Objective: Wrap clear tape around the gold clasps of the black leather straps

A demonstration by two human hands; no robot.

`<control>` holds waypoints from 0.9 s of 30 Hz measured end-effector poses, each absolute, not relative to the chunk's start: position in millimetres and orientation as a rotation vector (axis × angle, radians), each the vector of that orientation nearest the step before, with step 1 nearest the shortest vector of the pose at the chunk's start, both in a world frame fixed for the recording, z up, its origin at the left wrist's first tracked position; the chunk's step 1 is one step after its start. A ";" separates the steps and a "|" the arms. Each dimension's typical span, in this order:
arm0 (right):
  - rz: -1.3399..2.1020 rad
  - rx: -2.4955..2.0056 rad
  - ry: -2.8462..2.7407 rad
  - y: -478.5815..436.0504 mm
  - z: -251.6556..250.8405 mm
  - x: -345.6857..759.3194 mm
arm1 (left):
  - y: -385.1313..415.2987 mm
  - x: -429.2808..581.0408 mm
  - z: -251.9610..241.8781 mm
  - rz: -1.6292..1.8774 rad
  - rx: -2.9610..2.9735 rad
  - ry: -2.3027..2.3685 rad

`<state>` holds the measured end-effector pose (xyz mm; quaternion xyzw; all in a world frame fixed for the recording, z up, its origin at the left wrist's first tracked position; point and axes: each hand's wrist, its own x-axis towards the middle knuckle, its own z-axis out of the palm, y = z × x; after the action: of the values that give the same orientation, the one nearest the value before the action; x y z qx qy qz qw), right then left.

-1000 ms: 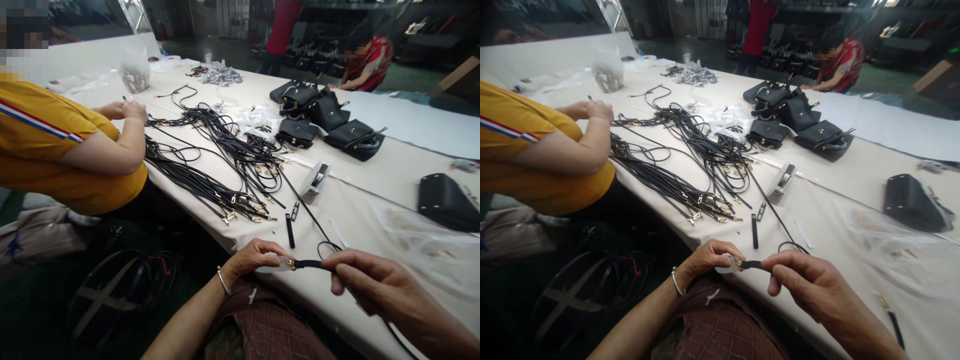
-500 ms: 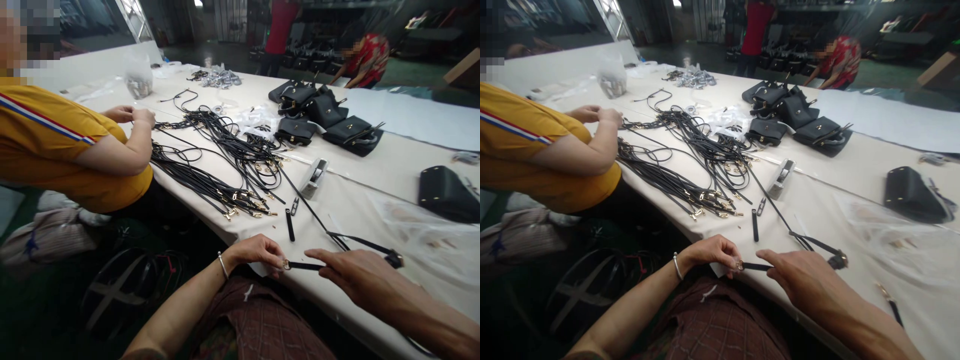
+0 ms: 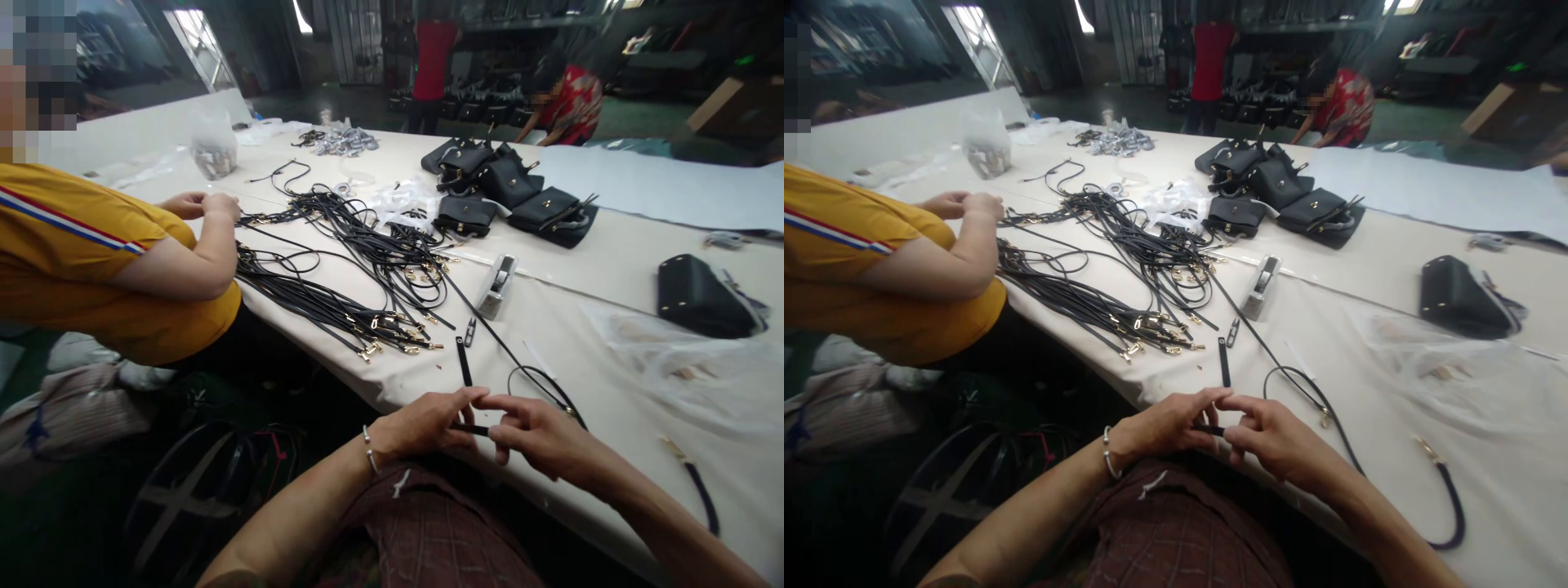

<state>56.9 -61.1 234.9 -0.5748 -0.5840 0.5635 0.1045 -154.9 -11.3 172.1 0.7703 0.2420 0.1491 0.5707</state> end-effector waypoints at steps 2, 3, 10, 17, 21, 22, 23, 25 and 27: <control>1.891 -1.609 -1.418 -65.1 229.2 60.0 | -17.2 -152.5 178.3 0.418 2.024 0.489; 1.948 -1.542 -1.317 -68.8 225.0 61.0 | -20.0 -151.0 181.6 0.445 2.097 0.443; 2.103 -1.263 -1.062 -96.3 199.2 66.3 | -22.3 -137.5 204.3 0.543 2.257 0.215; 1.944 -1.570 -1.020 -89.0 225.6 62.7 | -11.5 -140.9 197.2 0.365 1.691 0.521; 1.766 -1.771 -1.322 -77.3 240.7 72.0 | -10.0 -149.1 187.8 0.274 1.457 0.638; 1.788 -1.751 -1.389 -74.8 243.7 79.2 | -8.8 -152.5 187.0 0.293 1.435 0.664; 1.832 -1.719 -1.446 -72.6 246.6 87.9 | -7.5 -156.5 186.8 0.317 1.421 0.690; 1.888 -1.694 -1.522 -69.2 252.2 107.4 | -5.6 -164.9 187.1 0.365 1.419 0.744; 1.805 -1.769 -1.553 -66.4 257.9 124.5 | -6.9 -170.4 186.0 0.446 1.510 0.789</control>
<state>124.5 -66.4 257.9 -0.5941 -0.5214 0.6063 0.0875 -170.4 -6.9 186.0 0.6611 0.3454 0.1953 0.6368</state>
